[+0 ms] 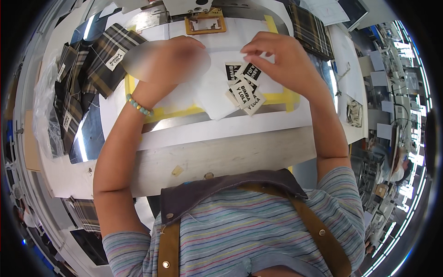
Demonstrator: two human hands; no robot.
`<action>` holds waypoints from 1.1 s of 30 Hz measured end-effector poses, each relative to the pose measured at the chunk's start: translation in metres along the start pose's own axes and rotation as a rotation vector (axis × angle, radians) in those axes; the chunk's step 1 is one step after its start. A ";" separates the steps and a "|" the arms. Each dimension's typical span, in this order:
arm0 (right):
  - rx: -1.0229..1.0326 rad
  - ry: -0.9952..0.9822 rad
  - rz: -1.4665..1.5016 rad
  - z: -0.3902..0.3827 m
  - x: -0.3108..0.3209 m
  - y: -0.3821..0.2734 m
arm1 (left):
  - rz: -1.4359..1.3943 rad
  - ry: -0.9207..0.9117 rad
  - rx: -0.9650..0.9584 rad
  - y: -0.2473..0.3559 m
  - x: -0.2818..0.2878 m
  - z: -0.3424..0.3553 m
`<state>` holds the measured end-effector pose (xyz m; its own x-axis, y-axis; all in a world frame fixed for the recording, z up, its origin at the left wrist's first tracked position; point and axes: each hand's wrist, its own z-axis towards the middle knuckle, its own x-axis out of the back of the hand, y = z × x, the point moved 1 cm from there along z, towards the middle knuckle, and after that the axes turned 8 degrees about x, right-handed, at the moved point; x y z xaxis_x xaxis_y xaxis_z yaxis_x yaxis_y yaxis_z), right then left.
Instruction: Operator is using an industrial sewing machine to attach brand labels onto fabric/leather patches.
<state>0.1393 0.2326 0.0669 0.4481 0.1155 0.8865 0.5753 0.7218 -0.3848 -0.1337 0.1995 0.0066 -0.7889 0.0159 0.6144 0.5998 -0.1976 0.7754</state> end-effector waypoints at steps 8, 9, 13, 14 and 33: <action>0.225 -0.231 0.265 0.010 -0.048 -0.038 | -0.338 -0.132 0.141 -0.028 0.017 0.018; 0.177 -0.286 0.246 0.011 -0.049 -0.036 | -0.365 -0.146 0.102 -0.029 0.018 0.018; 0.171 -0.244 0.252 0.013 -0.048 -0.032 | -0.462 -0.127 0.184 -0.032 0.020 0.018; 0.148 -0.248 0.234 0.013 -0.050 -0.032 | -0.461 -0.107 0.194 -0.032 0.020 0.018; 0.230 -0.130 0.268 0.038 -0.082 -0.062 | -0.459 -0.097 0.230 -0.032 0.025 0.021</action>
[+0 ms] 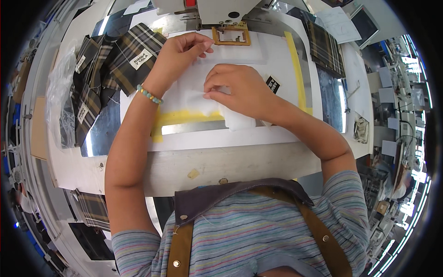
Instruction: Operator is using an industrial sewing machine to attach brand labels onto fabric/leather patches.
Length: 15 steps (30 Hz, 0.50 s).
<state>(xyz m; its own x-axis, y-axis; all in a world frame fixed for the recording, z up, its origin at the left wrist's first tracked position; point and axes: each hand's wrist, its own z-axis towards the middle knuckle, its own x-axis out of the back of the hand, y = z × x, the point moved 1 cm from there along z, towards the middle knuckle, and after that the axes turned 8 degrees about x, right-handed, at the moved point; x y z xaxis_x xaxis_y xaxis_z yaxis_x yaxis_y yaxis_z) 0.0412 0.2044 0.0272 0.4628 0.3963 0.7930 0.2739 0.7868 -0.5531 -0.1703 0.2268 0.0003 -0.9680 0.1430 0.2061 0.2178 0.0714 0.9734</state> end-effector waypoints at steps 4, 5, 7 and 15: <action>-0.228 0.019 0.238 -0.011 0.028 0.012 | -0.028 0.040 -0.039 -0.001 -0.002 0.000; -0.269 0.029 0.303 -0.014 0.035 0.018 | 0.009 0.084 -0.033 -0.001 -0.002 0.000; -0.392 0.044 0.241 -0.014 0.045 0.036 | 0.040 0.079 -0.065 0.001 -0.005 0.000; -0.496 0.156 0.208 -0.011 0.065 0.098 | 0.429 0.182 -0.280 0.014 -0.020 -0.013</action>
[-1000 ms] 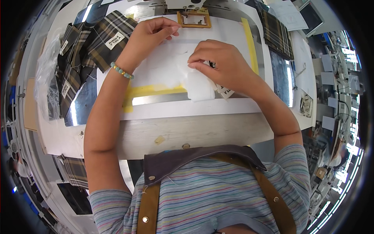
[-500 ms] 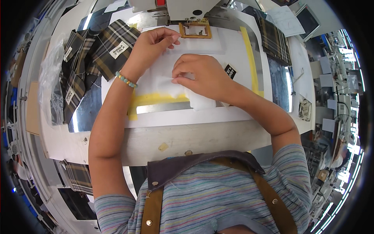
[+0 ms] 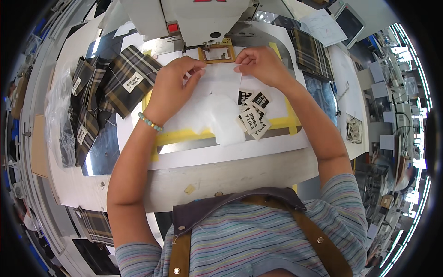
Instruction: Operator is using an industrial sewing machine to attach brand labels onto fabric/leather patches.
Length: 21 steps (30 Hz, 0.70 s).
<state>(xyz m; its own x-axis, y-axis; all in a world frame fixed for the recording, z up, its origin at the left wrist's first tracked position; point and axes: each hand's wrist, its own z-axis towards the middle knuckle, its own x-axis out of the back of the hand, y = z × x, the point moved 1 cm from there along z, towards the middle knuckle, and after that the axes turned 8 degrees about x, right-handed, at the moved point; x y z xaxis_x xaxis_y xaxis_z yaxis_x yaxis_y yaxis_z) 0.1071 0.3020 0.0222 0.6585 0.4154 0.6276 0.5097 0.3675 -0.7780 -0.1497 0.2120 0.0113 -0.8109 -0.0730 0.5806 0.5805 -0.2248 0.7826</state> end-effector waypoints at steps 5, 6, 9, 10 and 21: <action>-0.028 -0.045 -0.055 0.011 0.011 0.016 | 0.145 -0.097 -0.349 0.011 -0.010 -0.007; 0.006 -0.048 -0.115 0.013 0.012 0.018 | 0.146 -0.107 -0.369 0.013 -0.014 -0.009; 0.022 -0.027 -0.068 0.019 0.009 0.024 | 0.254 -0.201 -0.479 0.018 -0.023 -0.015; 0.027 -0.015 0.063 0.021 0.007 0.026 | 0.263 -0.220 -0.487 0.019 -0.026 -0.017; 0.208 0.086 -0.156 -0.012 0.020 0.024 | 0.530 -0.101 -0.366 0.015 -0.036 -0.025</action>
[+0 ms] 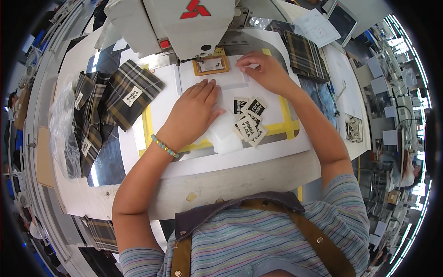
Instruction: Operator is using an industrial sewing machine to attach brand labels onto fabric/leather patches.
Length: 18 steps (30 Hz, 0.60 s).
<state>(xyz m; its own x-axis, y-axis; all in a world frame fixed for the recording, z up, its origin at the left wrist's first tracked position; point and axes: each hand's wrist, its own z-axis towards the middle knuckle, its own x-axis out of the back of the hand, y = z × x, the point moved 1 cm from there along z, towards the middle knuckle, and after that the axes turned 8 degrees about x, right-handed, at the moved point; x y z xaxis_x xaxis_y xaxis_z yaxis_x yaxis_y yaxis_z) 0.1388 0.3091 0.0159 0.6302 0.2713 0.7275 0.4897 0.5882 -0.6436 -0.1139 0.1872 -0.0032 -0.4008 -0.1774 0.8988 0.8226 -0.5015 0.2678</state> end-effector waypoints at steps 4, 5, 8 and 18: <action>0.249 -0.050 -0.173 -0.026 -0.005 -0.016 | 0.075 -0.036 0.014 0.010 0.000 -0.003; 0.213 -0.051 -0.184 -0.030 -0.009 -0.019 | 0.107 -0.035 0.024 0.012 0.000 -0.004; 0.303 -0.077 -0.280 -0.033 -0.026 -0.025 | 0.149 -0.016 0.040 0.018 0.000 -0.004; 0.385 -0.127 -0.387 -0.034 -0.021 -0.021 | 0.121 0.036 0.071 0.013 0.004 -0.003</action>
<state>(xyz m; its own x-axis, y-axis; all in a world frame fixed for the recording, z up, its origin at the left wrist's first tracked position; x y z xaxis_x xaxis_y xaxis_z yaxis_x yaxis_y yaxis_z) 0.1357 0.2658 0.0059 0.3589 0.0561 0.9317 0.4003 0.8925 -0.2079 -0.1067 0.1772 0.0030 -0.3102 -0.2638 0.9133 0.8919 -0.4134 0.1835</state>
